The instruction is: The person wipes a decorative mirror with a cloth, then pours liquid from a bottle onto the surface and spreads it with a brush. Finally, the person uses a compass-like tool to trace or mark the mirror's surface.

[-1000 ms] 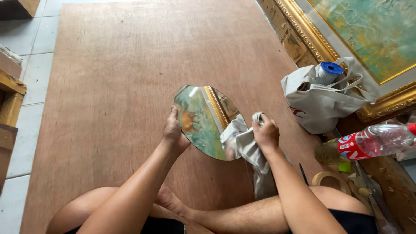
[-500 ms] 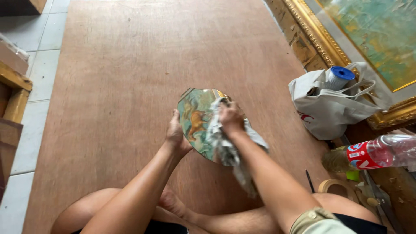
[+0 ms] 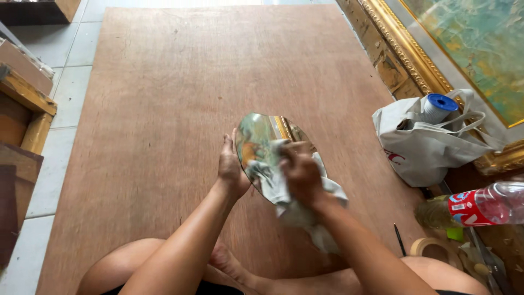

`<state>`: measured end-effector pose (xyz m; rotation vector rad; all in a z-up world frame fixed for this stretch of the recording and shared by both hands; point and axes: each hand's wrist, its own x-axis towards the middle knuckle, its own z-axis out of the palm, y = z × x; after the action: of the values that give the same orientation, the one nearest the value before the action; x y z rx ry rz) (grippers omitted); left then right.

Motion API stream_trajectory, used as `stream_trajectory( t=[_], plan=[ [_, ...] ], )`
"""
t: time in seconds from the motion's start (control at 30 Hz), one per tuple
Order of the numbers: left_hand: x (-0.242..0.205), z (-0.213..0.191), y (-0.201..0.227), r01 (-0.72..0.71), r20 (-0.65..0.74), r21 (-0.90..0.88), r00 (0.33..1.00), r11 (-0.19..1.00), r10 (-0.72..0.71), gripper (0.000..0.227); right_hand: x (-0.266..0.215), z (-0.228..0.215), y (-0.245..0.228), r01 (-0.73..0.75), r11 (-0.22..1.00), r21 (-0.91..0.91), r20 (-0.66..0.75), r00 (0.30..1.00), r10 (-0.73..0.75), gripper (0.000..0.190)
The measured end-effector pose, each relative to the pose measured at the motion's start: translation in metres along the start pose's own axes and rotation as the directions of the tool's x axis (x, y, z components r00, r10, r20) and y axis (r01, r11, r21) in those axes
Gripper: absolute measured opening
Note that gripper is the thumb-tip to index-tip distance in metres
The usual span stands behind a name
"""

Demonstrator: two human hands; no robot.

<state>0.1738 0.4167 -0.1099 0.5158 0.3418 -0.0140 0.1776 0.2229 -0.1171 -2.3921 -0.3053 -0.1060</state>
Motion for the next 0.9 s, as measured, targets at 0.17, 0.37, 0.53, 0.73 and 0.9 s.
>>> stream_trajectory(
  t=[0.17,0.37,0.53,0.73,0.9],
  plan=[
    [0.004,0.008,-0.002,0.043,-0.134,0.287,0.991,0.957,-0.004,0.081,0.042,0.058,-0.066,0.241,0.957,-0.16,0.058,0.97,-0.234,0.027],
    [-0.004,0.008,-0.005,-0.129,-0.074,0.406,0.982,0.905,0.173,0.065,0.119,0.088,-0.038,0.1,0.973,-0.21,0.008,0.995,-0.1,0.034],
    [0.019,-0.02,-0.016,-0.203,-0.036,0.447,0.969,0.871,0.244,0.053,0.131,0.077,0.009,-0.048,0.972,-0.231,0.01,0.999,0.052,0.037],
    [0.031,-0.039,-0.016,-0.117,-0.115,0.372,0.978,0.921,0.171,0.049,0.136,0.071,0.117,-0.206,0.937,-0.281,0.011,0.976,0.218,0.043],
    [0.03,-0.034,-0.015,-0.106,-0.146,0.366,0.975,0.924,0.169,0.049,0.118,0.055,0.206,-0.395,0.855,-0.337,-0.042,0.913,0.405,0.049]
  ],
)
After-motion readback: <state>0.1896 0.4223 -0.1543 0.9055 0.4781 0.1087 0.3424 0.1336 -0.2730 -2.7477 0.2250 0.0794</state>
